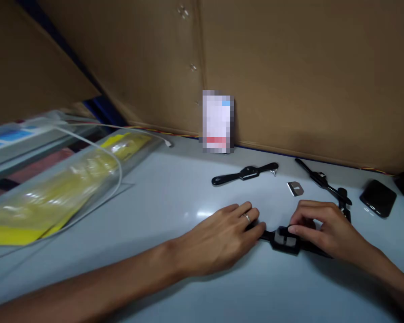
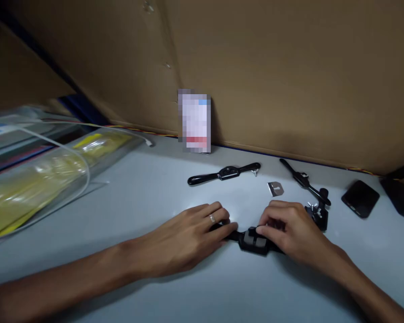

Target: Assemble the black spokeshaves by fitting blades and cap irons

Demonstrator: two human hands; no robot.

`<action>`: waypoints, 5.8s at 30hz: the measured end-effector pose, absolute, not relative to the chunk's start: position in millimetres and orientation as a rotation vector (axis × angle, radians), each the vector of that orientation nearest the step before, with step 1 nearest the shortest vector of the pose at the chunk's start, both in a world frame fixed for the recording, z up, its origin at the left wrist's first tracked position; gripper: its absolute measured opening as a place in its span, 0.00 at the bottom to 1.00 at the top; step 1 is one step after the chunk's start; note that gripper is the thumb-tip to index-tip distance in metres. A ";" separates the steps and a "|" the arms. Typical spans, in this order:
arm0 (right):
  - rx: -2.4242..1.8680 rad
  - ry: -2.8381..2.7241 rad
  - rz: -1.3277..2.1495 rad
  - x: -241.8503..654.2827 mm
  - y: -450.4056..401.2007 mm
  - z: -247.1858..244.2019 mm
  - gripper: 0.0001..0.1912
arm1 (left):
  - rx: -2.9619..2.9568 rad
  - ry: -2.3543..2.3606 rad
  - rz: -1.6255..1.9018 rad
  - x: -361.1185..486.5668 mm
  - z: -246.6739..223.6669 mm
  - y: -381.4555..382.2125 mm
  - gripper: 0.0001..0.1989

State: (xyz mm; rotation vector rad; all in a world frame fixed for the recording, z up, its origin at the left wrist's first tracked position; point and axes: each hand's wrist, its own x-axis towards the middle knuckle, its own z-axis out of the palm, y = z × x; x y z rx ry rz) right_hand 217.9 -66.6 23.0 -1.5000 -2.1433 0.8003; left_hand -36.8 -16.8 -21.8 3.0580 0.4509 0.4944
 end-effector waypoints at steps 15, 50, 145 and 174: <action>-1.502 -2.087 0.681 218.1 -68.8 19.7 0.10 | 3.034 0.421 0.522 -39.3 -21.6 -18.3 0.13; -2.120 -1.875 -0.188 340.3 -10.7 16.1 0.12 | 2.936 0.420 0.611 -44.2 -31.7 -15.9 0.16; -1.403 -2.451 0.191 251.5 -64.3 37.5 0.12 | 3.031 0.354 0.559 -41.4 -21.9 -14.6 0.17; -1.331 -2.673 0.234 219.5 -81.5 14.4 0.10 | 3.027 0.356 0.605 -40.0 -25.9 -15.4 0.19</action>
